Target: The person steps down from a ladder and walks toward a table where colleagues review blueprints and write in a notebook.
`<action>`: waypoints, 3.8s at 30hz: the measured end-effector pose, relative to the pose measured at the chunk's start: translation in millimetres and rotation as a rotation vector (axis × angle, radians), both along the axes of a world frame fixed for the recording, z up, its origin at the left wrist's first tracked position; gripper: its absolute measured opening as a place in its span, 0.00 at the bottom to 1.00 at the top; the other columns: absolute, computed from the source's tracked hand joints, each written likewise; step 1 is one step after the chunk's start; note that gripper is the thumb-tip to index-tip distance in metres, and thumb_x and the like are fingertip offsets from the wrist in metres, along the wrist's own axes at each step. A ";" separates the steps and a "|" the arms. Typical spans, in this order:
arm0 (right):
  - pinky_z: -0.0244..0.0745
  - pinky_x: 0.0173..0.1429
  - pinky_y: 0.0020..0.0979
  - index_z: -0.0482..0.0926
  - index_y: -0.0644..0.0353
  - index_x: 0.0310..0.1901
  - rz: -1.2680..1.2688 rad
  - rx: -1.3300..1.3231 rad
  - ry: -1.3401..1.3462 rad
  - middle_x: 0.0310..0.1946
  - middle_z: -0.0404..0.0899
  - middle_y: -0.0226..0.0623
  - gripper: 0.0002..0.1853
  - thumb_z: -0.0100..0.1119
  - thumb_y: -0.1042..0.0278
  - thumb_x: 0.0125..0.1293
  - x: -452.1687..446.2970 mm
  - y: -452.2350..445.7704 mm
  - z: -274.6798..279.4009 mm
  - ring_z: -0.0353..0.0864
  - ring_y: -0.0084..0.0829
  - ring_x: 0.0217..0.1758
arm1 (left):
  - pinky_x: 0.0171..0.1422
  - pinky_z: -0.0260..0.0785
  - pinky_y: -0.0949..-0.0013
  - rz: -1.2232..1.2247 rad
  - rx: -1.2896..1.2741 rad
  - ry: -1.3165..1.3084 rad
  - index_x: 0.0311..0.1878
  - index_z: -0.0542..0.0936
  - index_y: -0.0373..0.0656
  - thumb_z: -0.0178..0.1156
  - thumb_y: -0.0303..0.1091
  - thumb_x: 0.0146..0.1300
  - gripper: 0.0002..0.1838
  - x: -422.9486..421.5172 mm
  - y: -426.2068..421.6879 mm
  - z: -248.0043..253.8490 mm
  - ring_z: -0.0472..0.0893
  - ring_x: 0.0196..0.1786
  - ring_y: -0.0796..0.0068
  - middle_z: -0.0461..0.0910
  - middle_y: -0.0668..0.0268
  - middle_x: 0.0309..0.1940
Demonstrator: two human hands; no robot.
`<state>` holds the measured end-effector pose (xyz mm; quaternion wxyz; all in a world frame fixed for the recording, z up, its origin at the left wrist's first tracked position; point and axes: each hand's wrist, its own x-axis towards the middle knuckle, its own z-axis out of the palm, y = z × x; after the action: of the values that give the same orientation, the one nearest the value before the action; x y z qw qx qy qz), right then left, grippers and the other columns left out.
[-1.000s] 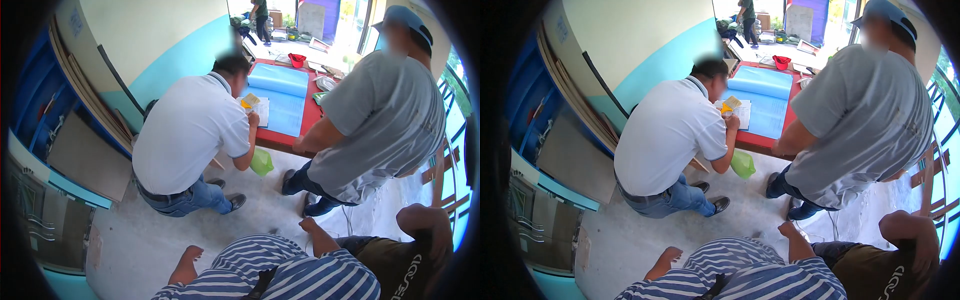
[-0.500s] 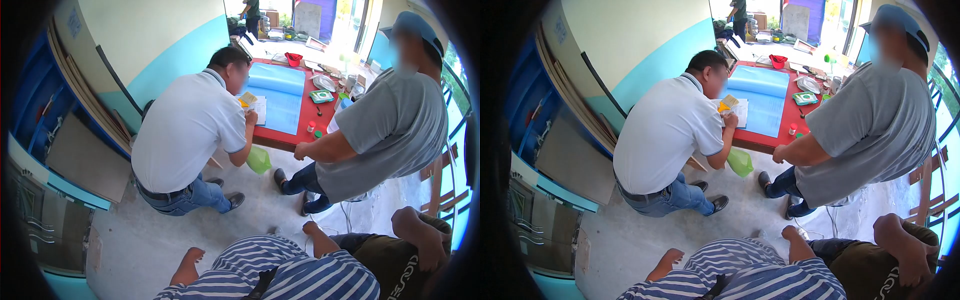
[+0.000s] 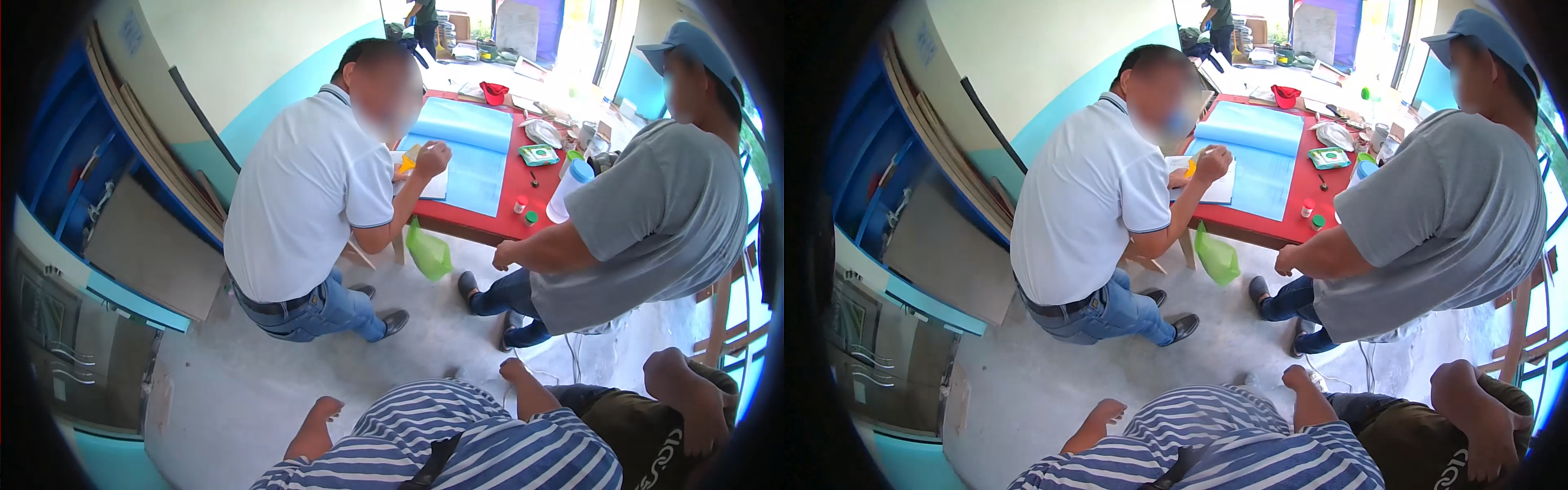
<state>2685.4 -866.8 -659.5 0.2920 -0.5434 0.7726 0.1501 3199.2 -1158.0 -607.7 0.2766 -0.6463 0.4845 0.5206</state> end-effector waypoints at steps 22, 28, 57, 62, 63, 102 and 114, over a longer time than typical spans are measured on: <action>0.71 0.44 0.39 0.80 0.55 0.27 -0.179 -0.047 -0.065 0.32 0.78 0.43 0.11 0.46 0.66 0.48 -13.3 -1.3 -8.6 0.77 0.43 0.37 | 0.44 0.68 0.59 -0.022 0.028 -0.025 0.47 0.72 0.43 0.51 0.42 0.60 0.16 -2.8 -4.8 -5.1 0.75 0.43 0.69 0.73 0.64 0.43; 0.73 0.42 0.37 0.81 0.59 0.30 -0.030 -0.005 -0.016 0.34 0.79 0.42 0.11 0.48 0.72 0.49 -11.9 4.3 4.0 0.78 0.41 0.38 | 0.43 0.68 0.59 -0.020 0.003 -0.015 0.46 0.72 0.43 0.51 0.42 0.60 0.15 2.4 -9.3 -19.5 0.75 0.42 0.69 0.74 0.64 0.41; 0.71 0.40 0.35 0.81 0.54 0.25 -0.166 0.138 -0.052 0.27 0.79 0.35 0.08 0.51 0.67 0.48 38.5 125.4 -42.6 0.78 0.34 0.33 | 0.37 0.70 0.61 -0.332 -0.005 0.048 0.39 0.75 0.43 0.51 0.37 0.57 0.10 -63.4 -57.9 -13.8 0.76 0.35 0.71 0.75 0.65 0.35; 0.71 0.40 0.37 0.80 0.57 0.26 -0.303 0.170 -0.193 0.28 0.79 0.39 0.08 0.51 0.65 0.49 47.7 127.5 -22.7 0.77 0.37 0.34 | 0.37 0.69 0.61 -0.307 0.021 0.032 0.39 0.75 0.45 0.51 0.38 0.57 0.11 -45.2 -64.8 -48.9 0.76 0.35 0.72 0.75 0.66 0.35; 0.71 0.40 0.38 0.79 0.57 0.26 -0.288 0.160 -0.206 0.28 0.79 0.40 0.09 0.51 0.65 0.49 43.2 119.7 -21.7 0.77 0.38 0.34 | 0.37 0.69 0.61 -0.306 0.022 0.029 0.39 0.75 0.45 0.51 0.38 0.57 0.11 -41.8 -64.9 -52.3 0.76 0.35 0.72 0.75 0.66 0.35; 0.68 0.20 0.29 0.78 0.58 0.20 -0.644 0.286 -0.378 0.15 0.75 0.34 0.08 0.54 0.64 0.48 12.3 49.5 -2.3 0.74 0.30 0.15 | 0.40 0.68 0.60 0.028 0.017 0.000 0.39 0.73 0.46 0.51 0.37 0.57 0.09 13.6 20.1 -10.7 0.76 0.37 0.72 0.74 0.68 0.34; 0.73 0.26 0.31 0.78 0.62 0.23 -0.684 0.039 -0.354 0.20 0.77 0.39 0.09 0.52 0.66 0.46 11.0 81.1 -15.2 0.77 0.33 0.19 | 0.43 0.67 0.60 -0.117 0.011 -0.012 0.41 0.74 0.47 0.51 0.37 0.58 0.10 -4.3 -3.8 -27.3 0.76 0.39 0.72 0.74 0.68 0.36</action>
<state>2696.4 -785.7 -674.7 0.4644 -0.2664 0.8438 -0.0375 3194.9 -1161.8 -635.0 0.3130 -0.6183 0.5168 0.5026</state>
